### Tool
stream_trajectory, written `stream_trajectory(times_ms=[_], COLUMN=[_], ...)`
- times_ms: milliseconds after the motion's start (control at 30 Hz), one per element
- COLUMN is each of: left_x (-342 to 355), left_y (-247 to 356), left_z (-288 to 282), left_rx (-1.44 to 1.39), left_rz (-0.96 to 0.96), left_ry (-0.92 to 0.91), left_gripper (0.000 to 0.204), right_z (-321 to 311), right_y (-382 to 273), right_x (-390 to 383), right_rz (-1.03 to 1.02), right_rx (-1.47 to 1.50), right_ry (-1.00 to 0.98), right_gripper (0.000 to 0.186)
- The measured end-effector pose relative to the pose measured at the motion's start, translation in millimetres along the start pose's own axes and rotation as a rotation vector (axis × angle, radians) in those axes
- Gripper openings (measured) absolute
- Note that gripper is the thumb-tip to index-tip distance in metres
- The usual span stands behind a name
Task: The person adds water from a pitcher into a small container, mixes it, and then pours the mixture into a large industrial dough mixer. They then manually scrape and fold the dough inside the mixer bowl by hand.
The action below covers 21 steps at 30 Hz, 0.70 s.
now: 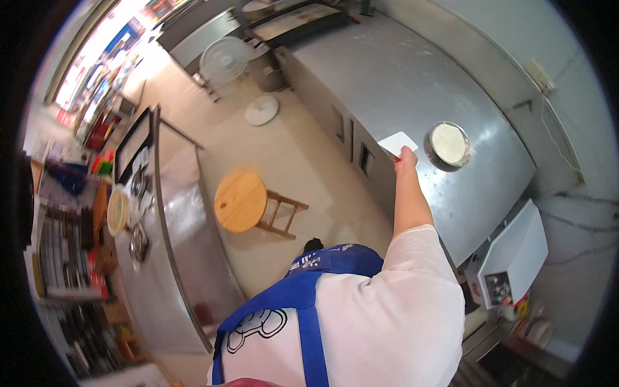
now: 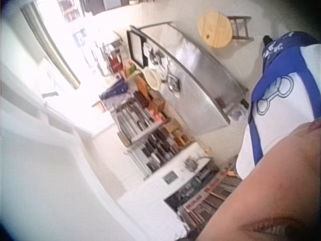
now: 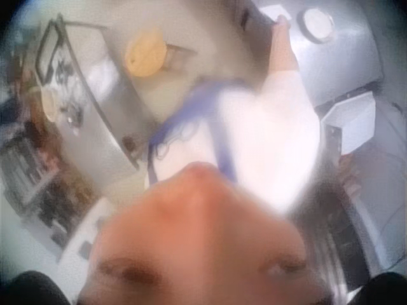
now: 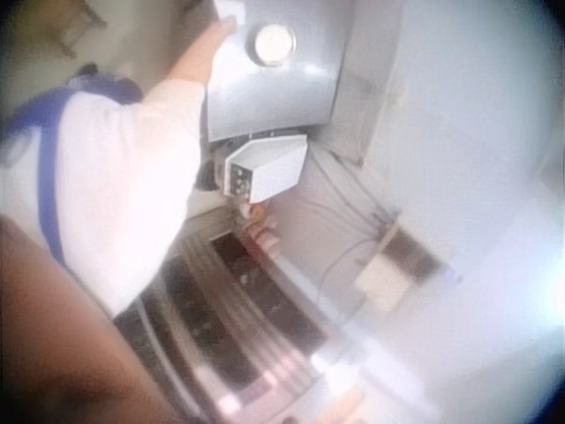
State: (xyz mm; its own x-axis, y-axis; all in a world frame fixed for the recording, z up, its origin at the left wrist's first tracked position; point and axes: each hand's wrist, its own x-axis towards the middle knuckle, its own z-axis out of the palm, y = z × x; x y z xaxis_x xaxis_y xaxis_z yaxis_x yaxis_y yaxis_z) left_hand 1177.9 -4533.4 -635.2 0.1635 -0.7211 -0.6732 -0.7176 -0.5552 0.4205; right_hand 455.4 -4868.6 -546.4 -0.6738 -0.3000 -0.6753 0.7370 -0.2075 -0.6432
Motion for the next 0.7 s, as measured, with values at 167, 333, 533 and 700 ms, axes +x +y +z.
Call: stream_trajectory(times_ms=[167,333,533,700], left_x=[86,217,355,383], left_y=[26,152,315,392], left_z=[-106,-208,-230,-174], left_rx=[0.203,0.324,-0.137,0.180], left_rz=[0.010,0.207,0.271,0.340], left_ry=[-0.096,0.021,0.135,-0.180], left_gripper=[0.030,0.028,0.032,0.038], right_z=[-36,-117,-101,-36], right_y=[-32,-67,-92,-114], right_x=[16,40,58,86], right_rz=[-0.141,-0.232,-0.328,-0.436], right_rx=[-0.193,-0.088,0.051,-0.125], right_ry=[0.219,0.333,0.425,0.421], right_gripper=[0.037,0.034,0.037,0.044])
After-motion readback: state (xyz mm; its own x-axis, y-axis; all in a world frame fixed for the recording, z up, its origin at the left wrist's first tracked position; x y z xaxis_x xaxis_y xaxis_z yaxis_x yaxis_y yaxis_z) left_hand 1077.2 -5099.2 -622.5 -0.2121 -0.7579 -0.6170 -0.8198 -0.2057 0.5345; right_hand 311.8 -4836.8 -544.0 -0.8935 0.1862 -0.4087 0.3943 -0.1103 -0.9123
